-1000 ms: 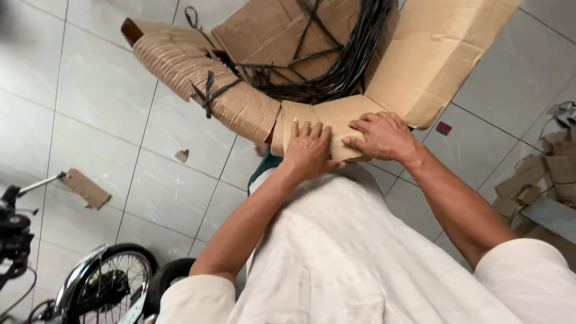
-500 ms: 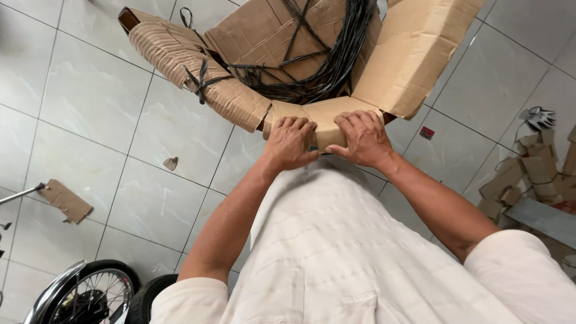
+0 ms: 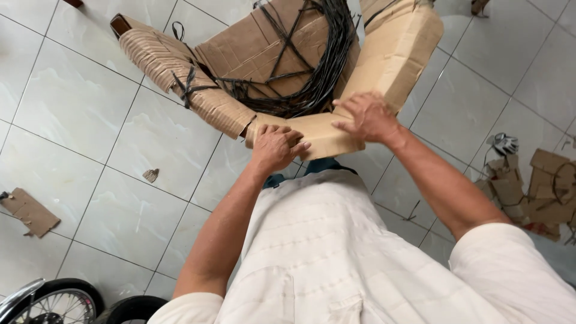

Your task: Wrapping a wooden chair frame with cardboard and securing it with plastic ties using a hook tool

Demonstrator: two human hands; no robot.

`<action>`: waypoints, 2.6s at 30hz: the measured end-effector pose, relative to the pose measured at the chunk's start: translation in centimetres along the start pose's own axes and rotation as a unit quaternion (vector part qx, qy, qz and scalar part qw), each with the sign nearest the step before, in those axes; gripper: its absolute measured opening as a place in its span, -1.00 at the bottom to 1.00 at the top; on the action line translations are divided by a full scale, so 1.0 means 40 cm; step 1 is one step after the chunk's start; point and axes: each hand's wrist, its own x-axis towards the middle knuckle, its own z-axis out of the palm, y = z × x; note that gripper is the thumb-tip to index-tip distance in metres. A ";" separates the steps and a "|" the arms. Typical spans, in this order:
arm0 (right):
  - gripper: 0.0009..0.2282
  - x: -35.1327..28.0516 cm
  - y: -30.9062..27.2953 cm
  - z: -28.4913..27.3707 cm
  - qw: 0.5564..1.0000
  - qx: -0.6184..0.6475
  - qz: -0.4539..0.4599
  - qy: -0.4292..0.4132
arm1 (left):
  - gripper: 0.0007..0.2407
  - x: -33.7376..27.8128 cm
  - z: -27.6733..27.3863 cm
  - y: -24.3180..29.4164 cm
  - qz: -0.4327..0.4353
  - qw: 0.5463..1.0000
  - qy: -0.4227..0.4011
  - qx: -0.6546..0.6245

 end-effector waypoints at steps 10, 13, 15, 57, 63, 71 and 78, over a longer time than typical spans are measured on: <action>-0.63 0.023 0.341 0.016 0.955 -0.143 -0.170 0.198 | -0.39 0.234 0.076 0.244 -0.134 0.988 -0.065 -0.041; -0.62 0.024 0.353 -0.009 0.956 -0.088 -0.195 0.200 | -0.30 0.328 0.127 0.362 -0.119 0.986 -0.079 -0.088; -0.62 0.019 0.360 -0.018 0.958 -0.060 -0.207 0.192 | -0.31 0.359 0.167 0.407 -0.129 0.982 -0.074 -0.114; -0.14 0.525 0.546 0.321 0.778 -0.229 -0.150 -0.566 | -0.26 0.492 0.212 0.623 -0.388 0.899 0.116 -0.169; -0.13 0.503 0.473 0.220 0.767 -0.239 -0.138 -0.579 | -0.06 0.497 0.145 0.619 -0.360 0.864 0.058 -0.348; -0.18 0.508 0.494 0.251 0.754 -0.262 -0.155 -0.582 | -0.54 0.597 0.371 0.562 -0.318 0.883 0.345 -0.001; -0.21 0.510 0.546 0.312 0.766 -0.246 -0.180 -0.566 | -0.92 0.624 0.435 0.558 -0.293 0.848 0.434 0.082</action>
